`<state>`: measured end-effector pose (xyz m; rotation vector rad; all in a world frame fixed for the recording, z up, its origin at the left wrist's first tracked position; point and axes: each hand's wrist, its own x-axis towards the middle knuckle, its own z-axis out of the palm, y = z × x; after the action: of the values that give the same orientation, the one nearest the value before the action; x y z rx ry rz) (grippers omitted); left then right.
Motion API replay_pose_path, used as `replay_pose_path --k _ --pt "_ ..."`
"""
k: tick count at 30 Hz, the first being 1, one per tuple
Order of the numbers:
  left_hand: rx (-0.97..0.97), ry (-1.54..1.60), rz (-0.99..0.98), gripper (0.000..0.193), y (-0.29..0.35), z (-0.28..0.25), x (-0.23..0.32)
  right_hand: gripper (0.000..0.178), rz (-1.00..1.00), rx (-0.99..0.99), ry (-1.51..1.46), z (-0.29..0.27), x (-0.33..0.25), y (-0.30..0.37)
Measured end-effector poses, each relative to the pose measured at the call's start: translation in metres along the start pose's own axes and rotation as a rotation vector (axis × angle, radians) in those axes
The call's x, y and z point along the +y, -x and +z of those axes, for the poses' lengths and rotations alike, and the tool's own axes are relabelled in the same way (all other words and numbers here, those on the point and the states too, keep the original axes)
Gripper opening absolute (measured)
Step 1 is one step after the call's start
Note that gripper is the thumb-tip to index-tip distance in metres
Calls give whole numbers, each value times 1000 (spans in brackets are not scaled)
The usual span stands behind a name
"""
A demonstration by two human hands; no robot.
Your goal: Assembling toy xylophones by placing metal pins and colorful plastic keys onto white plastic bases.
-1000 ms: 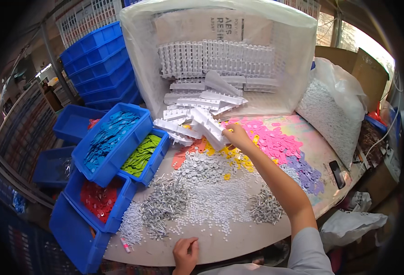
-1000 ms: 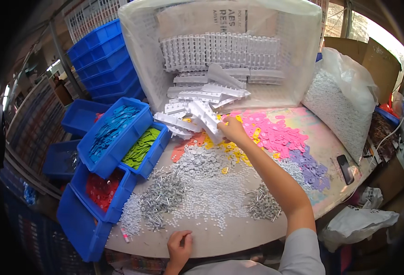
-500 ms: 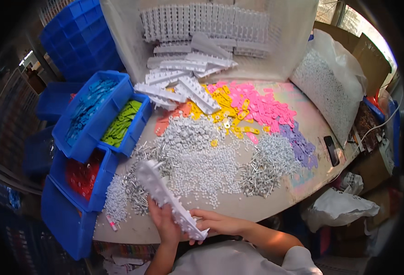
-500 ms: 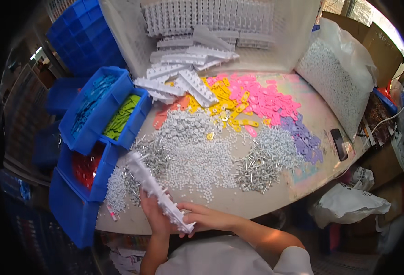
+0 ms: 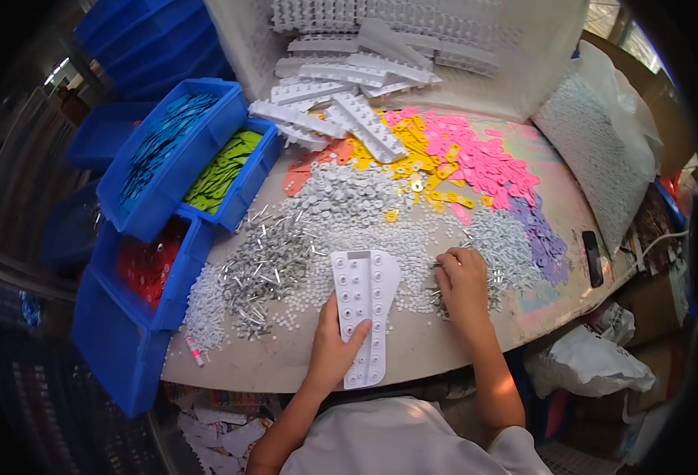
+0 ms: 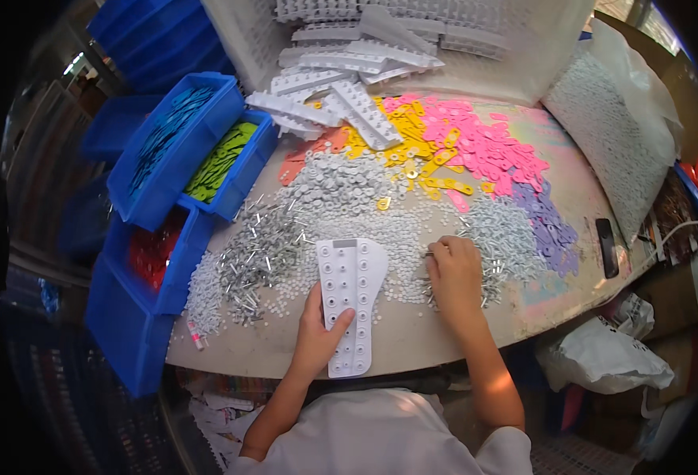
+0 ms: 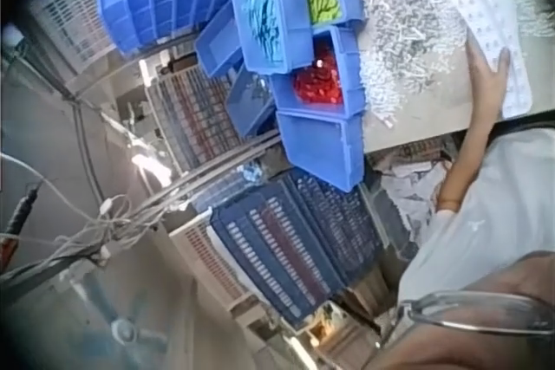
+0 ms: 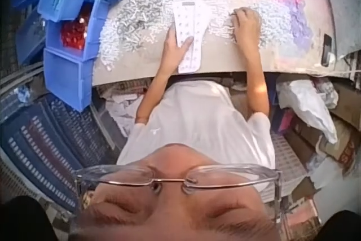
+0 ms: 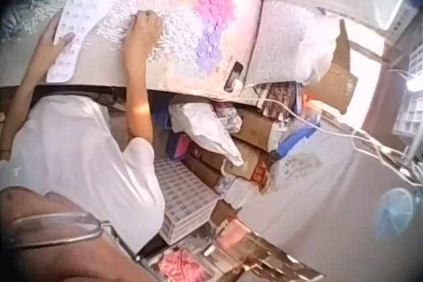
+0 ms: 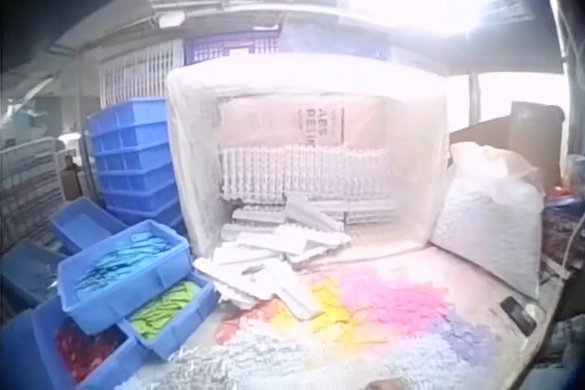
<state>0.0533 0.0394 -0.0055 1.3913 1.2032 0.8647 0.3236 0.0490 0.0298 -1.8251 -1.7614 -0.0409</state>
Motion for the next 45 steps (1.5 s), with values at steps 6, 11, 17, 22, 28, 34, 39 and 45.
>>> replay_pose_path --k 6,11,17,22,28,34,39,45 --pt "74 -426 111 69 9 -8 26 15 27 -23 88 12 5 -6" --pt "81 -683 206 58 11 -21 31 14 4 -30 98 14 4 -13" --pt "320 -868 385 22 -50 -69 35 13 79 4 -2 7 -1 -15" --pt "230 -1048 461 18 -71 -77 22 22 222 -17 -505 0 -53 -29" --pt "237 -1024 411 18 -75 -73 21 14 -40 -181 -543 32 -77 -39" --pt "199 -972 364 16 -74 -79 18 10 -33 -308 -559 54 -90 -49" --pt "268 -933 361 13 -66 -84 30 10 -74 -309 -472 61 -89 -48" --pt "294 -795 349 9 -58 -91 38 18 -276 -242 -290 64 -81 -41"
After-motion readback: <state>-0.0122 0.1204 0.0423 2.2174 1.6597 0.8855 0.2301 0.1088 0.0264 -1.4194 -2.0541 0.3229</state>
